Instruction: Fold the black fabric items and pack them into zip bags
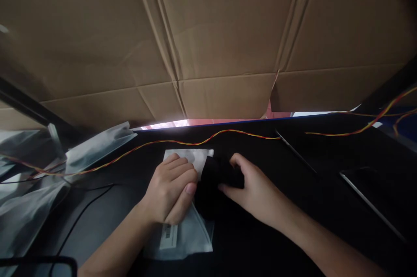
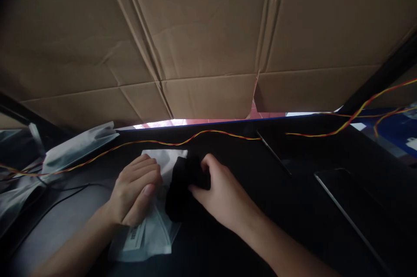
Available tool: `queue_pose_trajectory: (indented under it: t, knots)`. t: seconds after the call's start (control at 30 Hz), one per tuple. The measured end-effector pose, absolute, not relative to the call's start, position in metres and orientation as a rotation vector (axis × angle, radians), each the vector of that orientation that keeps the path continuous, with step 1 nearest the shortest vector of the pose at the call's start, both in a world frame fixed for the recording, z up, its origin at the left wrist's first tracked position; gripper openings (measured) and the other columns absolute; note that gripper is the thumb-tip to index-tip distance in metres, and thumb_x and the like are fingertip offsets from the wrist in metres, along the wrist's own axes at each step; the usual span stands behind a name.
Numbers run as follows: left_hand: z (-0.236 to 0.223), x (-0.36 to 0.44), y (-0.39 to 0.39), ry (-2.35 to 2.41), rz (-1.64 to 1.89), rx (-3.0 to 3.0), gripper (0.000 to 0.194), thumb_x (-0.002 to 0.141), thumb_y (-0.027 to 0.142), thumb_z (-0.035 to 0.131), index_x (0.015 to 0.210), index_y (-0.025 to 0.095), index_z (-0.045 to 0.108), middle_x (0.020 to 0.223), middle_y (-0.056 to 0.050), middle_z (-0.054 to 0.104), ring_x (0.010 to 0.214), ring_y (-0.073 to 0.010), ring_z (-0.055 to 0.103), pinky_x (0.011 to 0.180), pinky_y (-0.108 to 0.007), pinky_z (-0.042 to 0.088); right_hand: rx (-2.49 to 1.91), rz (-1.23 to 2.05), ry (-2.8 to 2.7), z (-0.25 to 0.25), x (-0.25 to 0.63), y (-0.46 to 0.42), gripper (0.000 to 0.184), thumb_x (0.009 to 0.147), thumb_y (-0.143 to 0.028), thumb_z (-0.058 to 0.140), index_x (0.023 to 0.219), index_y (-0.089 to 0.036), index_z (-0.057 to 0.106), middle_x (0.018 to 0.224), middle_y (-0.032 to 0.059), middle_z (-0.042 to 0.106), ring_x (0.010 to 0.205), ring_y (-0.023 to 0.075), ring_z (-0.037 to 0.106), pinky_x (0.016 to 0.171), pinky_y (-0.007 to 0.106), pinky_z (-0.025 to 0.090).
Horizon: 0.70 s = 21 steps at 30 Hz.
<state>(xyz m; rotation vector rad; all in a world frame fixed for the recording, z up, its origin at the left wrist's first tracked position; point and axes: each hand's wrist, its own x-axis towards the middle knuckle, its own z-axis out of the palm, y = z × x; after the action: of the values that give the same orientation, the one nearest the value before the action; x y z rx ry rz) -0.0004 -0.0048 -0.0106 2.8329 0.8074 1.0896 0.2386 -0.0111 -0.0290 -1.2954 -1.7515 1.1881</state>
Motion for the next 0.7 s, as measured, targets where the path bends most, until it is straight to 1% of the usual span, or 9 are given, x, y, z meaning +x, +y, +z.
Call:
queue_pose_trajectory:
  t: [0.1, 0.2, 0.3, 0.37, 0.43, 0.5, 0.57, 0.63, 0.7]
  knots:
    - [-0.014, 0.002, -0.005, 0.787, 1.070, 2.843, 0.022, 0.097, 0.013, 0.039, 0.079, 0.025, 0.040, 0.067, 0.002, 0.046, 0.060, -0.0196, 0.039, 0.065, -0.038, 0.032, -1.318, 1.168, -1.838, -0.027, 0.239, -0.018, 0.031, 0.085, -0.018, 0.079, 0.104, -0.026, 0.057, 0.095, -0.0011, 0.074, 0.087, 0.0220, 0.072, 0.078, 0.037, 0.056]
    - [-0.016, 0.006, -0.007, 0.766, 1.032, 2.862, 0.023, 0.098, 0.016, 0.040, 0.077, 0.025, 0.040, 0.067, 0.001, 0.047, 0.060, -0.0197, 0.041, 0.065, -0.039, 0.032, -1.221, 1.339, -1.908, -0.019, 0.242, -0.022, 0.042, 0.087, -0.032, 0.085, 0.121, -0.029, 0.061, 0.118, 0.0029, 0.077, 0.107, 0.0258, 0.074, 0.091, 0.040, 0.058]
    - [-0.016, 0.011, -0.009, 0.743, 1.030, 2.869, 0.024, 0.100, 0.016, 0.038, 0.077, 0.025, 0.042, 0.066, 0.001, 0.049, 0.060, -0.0197, 0.042, 0.064, -0.039, 0.033, -1.140, 1.351, -1.950, -0.018, 0.240, -0.025, 0.034, 0.096, -0.034, 0.076, 0.127, -0.029, 0.062, 0.123, 0.0057, 0.078, 0.113, 0.0266, 0.075, 0.096, 0.041, 0.058]
    - [-0.015, 0.014, -0.012, 0.740, 1.051, 2.857, 0.025, 0.101, 0.016, 0.037, 0.078, 0.025, 0.043, 0.066, 0.000, 0.049, 0.060, -0.0194, 0.042, 0.064, -0.039, 0.034, -1.235, 1.174, -2.032, -0.023, 0.235, -0.029, 0.029, 0.095, -0.023, 0.073, 0.121, -0.026, 0.062, 0.110, 0.0068, 0.079, 0.102, 0.0285, 0.076, 0.088, 0.043, 0.059]
    - [-0.015, 0.017, -0.015, 0.744, 1.075, 2.836, 0.024, 0.100, 0.016, 0.038, 0.078, 0.024, 0.043, 0.066, 0.001, 0.049, 0.060, -0.0189, 0.041, 0.063, -0.039, 0.034, -1.353, 0.871, -2.168, -0.030, 0.229, -0.033, 0.033, 0.086, -0.015, 0.076, 0.113, -0.024, 0.059, 0.103, 0.0079, 0.076, 0.097, 0.0327, 0.074, 0.083, 0.048, 0.058]
    - [-0.015, 0.019, -0.018, 0.742, 1.090, 2.819, 0.022, 0.098, 0.016, 0.040, 0.078, 0.024, 0.044, 0.067, 0.001, 0.049, 0.060, -0.0185, 0.041, 0.064, -0.039, 0.034, -1.406, 0.557, -2.241, -0.037, 0.226, -0.034, 0.042, 0.077, -0.012, 0.081, 0.108, -0.024, 0.055, 0.106, 0.0100, 0.072, 0.097, 0.0355, 0.069, 0.082, 0.052, 0.057]
    - [-0.017, 0.021, -0.018, 0.787, 1.083, 2.788, 0.021, 0.098, 0.016, 0.041, 0.079, 0.024, 0.043, 0.067, 0.001, 0.049, 0.060, -0.0181, 0.040, 0.064, -0.038, 0.033, -1.369, 0.340, -2.213, -0.038, 0.229, -0.033, 0.053, 0.073, -0.014, 0.086, 0.113, -0.023, 0.052, 0.116, 0.0131, 0.067, 0.101, 0.0366, 0.065, 0.084, 0.054, 0.056]
    - [-0.018, 0.021, -0.016, 0.884, 1.043, 2.742, 0.022, 0.100, 0.017, 0.040, 0.080, 0.024, 0.044, 0.069, 0.002, 0.050, 0.060, -0.0178, 0.041, 0.064, -0.038, 0.035, -1.280, 0.232, -2.150, -0.032, 0.236, -0.027, 0.059, 0.075, -0.020, 0.090, 0.118, -0.023, 0.050, 0.122, 0.0149, 0.063, 0.108, 0.0370, 0.062, 0.088, 0.055, 0.055]
    - [-0.020, 0.020, -0.013, 0.987, 1.003, 2.690, 0.024, 0.104, 0.018, 0.038, 0.082, 0.023, 0.045, 0.070, 0.002, 0.051, 0.061, -0.0176, 0.045, 0.065, -0.037, 0.036, -1.136, 0.206, -2.182, -0.022, 0.246, -0.019, 0.046, 0.084, -0.025, 0.087, 0.115, -0.024, 0.053, 0.120, 0.0127, 0.063, 0.110, 0.0339, 0.061, 0.091, 0.051, 0.054]
